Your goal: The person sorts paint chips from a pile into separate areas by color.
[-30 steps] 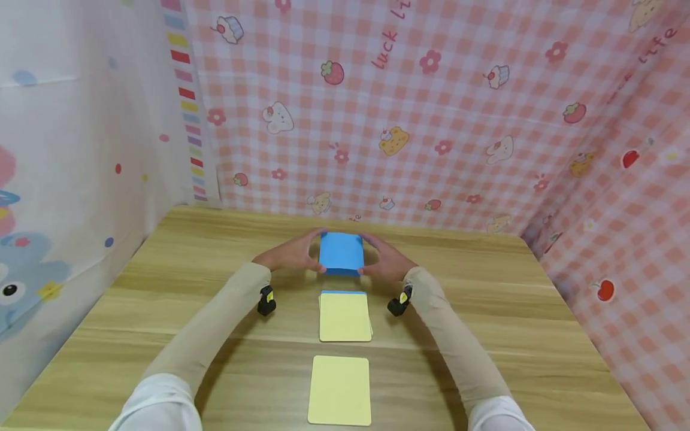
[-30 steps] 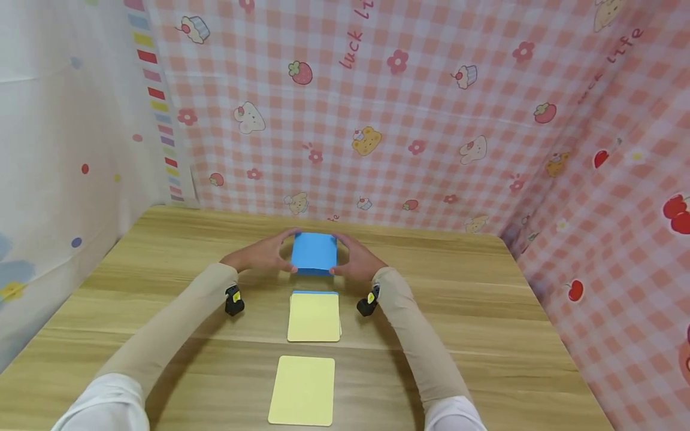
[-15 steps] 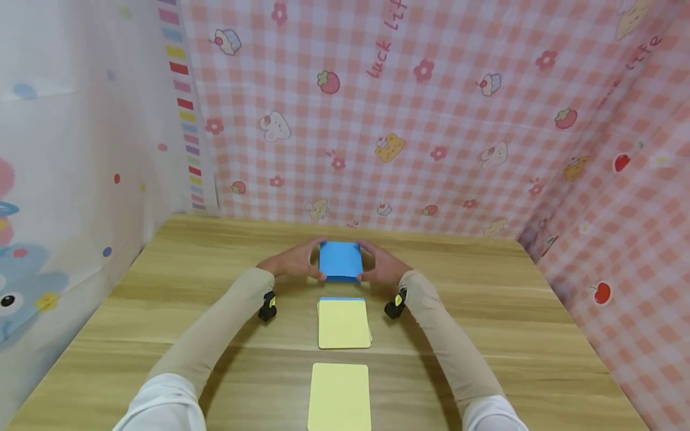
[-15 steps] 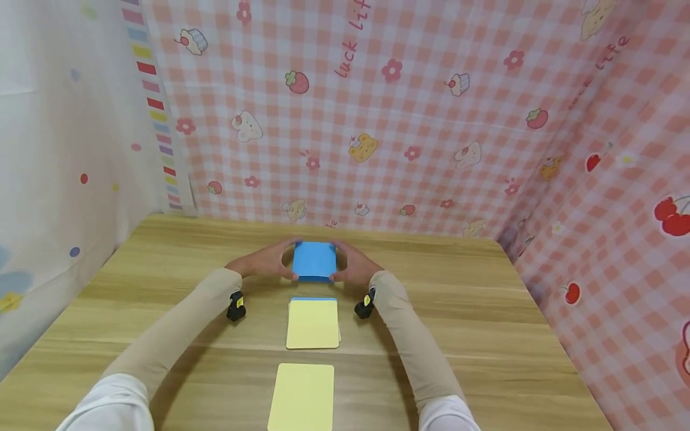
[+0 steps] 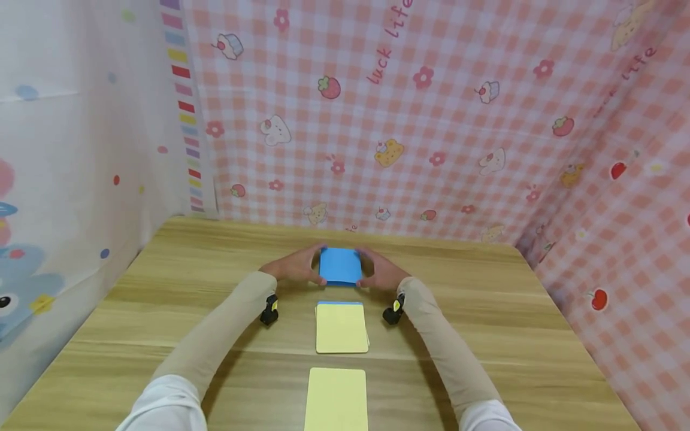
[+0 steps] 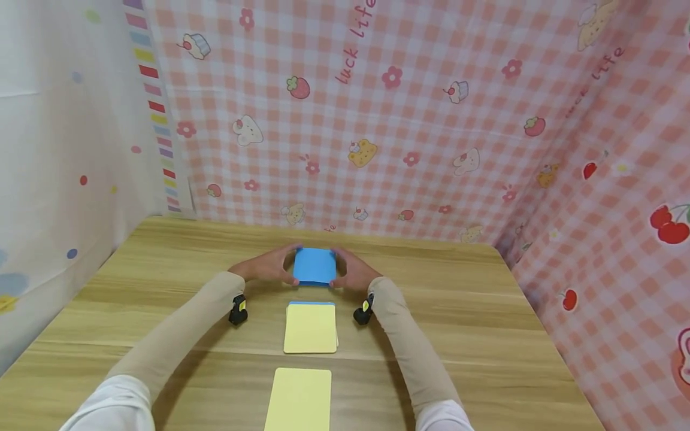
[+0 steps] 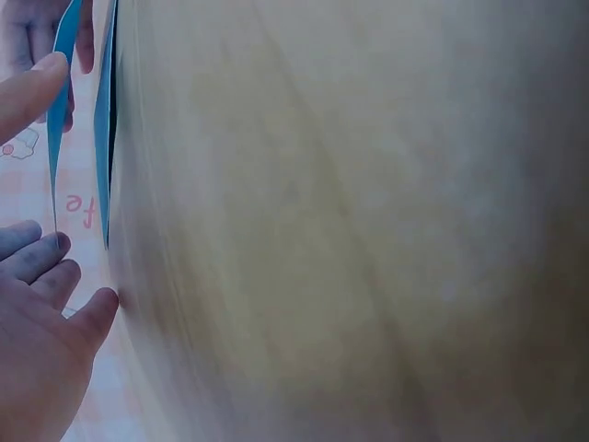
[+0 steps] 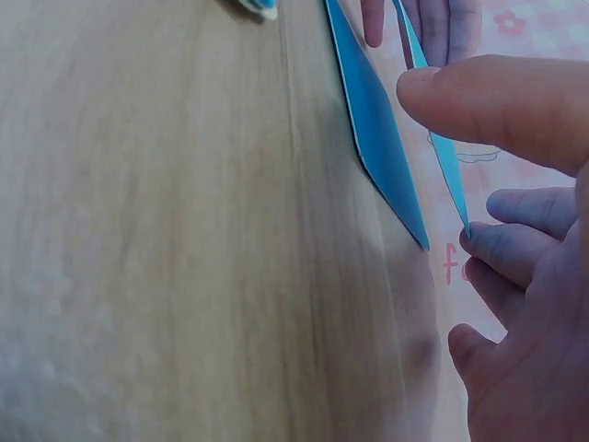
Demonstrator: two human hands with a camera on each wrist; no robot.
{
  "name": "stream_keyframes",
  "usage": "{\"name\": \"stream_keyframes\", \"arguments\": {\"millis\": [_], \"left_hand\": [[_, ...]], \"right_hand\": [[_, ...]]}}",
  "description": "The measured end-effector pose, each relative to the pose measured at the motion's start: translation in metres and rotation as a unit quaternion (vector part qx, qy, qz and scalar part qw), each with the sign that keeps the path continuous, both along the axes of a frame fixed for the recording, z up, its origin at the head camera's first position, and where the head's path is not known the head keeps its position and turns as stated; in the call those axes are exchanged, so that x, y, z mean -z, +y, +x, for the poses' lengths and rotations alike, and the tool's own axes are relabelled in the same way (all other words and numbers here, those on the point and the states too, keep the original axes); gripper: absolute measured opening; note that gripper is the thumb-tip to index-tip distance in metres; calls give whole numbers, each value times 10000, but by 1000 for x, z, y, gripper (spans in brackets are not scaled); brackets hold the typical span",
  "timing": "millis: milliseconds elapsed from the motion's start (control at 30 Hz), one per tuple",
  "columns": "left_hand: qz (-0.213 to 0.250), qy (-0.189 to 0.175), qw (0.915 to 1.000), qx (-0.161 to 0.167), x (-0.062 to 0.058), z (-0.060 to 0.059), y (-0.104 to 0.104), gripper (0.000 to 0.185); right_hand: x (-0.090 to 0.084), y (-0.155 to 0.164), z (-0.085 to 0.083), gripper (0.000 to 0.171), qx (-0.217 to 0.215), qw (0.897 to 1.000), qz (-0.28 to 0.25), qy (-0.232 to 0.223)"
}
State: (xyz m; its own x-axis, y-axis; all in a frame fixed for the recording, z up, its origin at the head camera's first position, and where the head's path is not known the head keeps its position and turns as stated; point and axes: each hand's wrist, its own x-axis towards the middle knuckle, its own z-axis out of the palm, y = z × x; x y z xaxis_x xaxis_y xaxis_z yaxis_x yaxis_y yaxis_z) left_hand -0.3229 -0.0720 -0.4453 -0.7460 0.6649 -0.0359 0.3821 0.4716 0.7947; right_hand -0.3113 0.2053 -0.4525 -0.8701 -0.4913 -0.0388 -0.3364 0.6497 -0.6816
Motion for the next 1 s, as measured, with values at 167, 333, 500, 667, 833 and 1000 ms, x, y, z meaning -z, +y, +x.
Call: {"name": "stream_keyframes", "arguments": {"millis": [167,333,500,667,833,1000], "left_hand": [[25,-104,9999,-20,0,2,0,107],[-76,-157,9998,57,1,1,0,110],[-218,-87,9997,-1,0,0,0,109],[-270,-60,9996,-56,-1,-1,-1,108],[-238,-157,9996,-91,-4,1,-3,107],[-206,-32,9998,-38,-18,4,-5,104]], "right_hand": [[3,-2,0,91,-75,9999,-63,-35],[3,-2,-1,91,-175,9998,40,-59],[2,-2,-1,92,-167,9998,41,-48],[1,-3,-1,93,-155,9998,60,-105],[-1,-4,0,92,-113,9998,51,-132],[-13,-2,3,92,-184,9997,-39,-156]]}}
